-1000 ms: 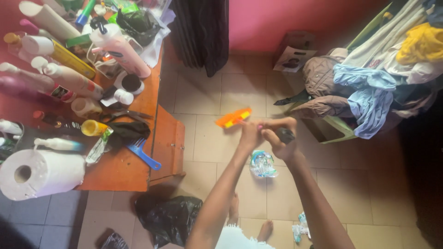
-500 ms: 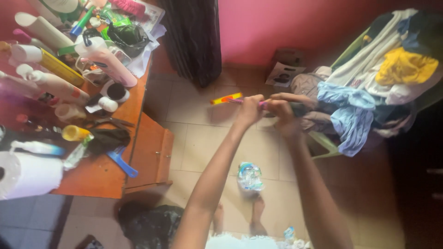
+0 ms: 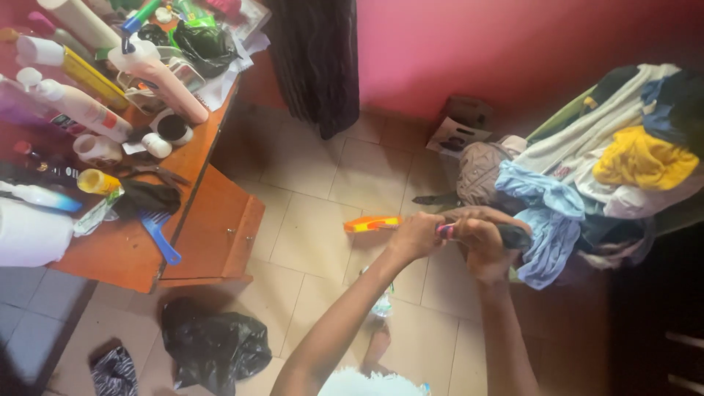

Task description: The recorder is attempting to assemble a broom by attaching the brush head to the handle.

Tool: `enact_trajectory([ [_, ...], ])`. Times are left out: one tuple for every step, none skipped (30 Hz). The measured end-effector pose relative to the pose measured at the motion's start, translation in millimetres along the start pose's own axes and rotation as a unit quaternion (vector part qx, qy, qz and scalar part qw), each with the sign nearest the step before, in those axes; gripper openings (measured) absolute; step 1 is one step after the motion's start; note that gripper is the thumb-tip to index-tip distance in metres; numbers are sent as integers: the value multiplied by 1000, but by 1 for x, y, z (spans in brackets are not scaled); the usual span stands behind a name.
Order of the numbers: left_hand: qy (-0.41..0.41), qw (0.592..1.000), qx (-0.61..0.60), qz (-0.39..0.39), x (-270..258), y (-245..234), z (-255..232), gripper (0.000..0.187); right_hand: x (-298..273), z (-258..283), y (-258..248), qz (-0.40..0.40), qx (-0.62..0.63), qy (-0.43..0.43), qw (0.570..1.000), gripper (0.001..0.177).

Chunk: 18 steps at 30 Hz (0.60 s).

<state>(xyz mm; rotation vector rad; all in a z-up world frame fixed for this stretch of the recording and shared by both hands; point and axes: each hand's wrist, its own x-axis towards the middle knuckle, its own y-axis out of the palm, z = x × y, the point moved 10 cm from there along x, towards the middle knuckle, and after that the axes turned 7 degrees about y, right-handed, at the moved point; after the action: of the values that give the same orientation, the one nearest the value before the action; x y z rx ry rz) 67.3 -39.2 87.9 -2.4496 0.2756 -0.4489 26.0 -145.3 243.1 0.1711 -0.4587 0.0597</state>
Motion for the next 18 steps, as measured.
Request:
enact_trajectory([
  [-4,1000,-5,4,5,-7,-5,18,0,-1,-1,12,81,14,997,24],
  [-10,1000,-8,5,10,-18,-8,23,2,-3,2,28,162,30,986,33],
  [-12,1000,-6,-2,18,-25,0,23,14,12,20,35,164,28,985,33],
  [-18,999,32,-15,17,-32,7,20,19,26,39,46,164,46,984,29],
  [-24,997,70,-28,16,-39,14,21,24,39,59,58,163,64,983,26],
  [-30,997,70,-32,17,-53,26,21,26,6,59,63,165,67,982,26],
  [-32,994,90,-56,19,-73,37,22,28,-24,66,102,205,66,971,31],
  [-30,990,111,-80,25,-96,49,26,34,-55,75,141,244,59,958,36],
  [-31,989,113,-85,31,-103,87,26,46,-52,102,145,246,58,957,36],
  [-13,982,153,-107,35,-114,120,16,58,-51,124,119,177,51,976,26],
  [5,973,193,-128,39,-125,154,8,70,-50,146,92,107,45,989,30],
  [3,973,195,-127,34,-152,159,8,74,-70,167,91,109,46,989,30],
  [-16,977,166,-135,28,-181,169,9,78,-88,188,89,115,34,989,28],
  [-34,979,138,-144,25,-212,178,11,85,-106,209,88,120,21,989,27],
  [-34,979,140,-143,22,-216,207,11,85,-136,218,87,122,21,988,27],
  [-40,978,119,-169,17,-225,238,13,85,-166,232,112,119,25,986,22],
  [-46,975,98,-195,11,-233,269,14,84,-196,247,137,115,28,983,17],
  [-46,974,102,-198,5,-232,294,14,84,-212,257,140,118,25,983,17],
])
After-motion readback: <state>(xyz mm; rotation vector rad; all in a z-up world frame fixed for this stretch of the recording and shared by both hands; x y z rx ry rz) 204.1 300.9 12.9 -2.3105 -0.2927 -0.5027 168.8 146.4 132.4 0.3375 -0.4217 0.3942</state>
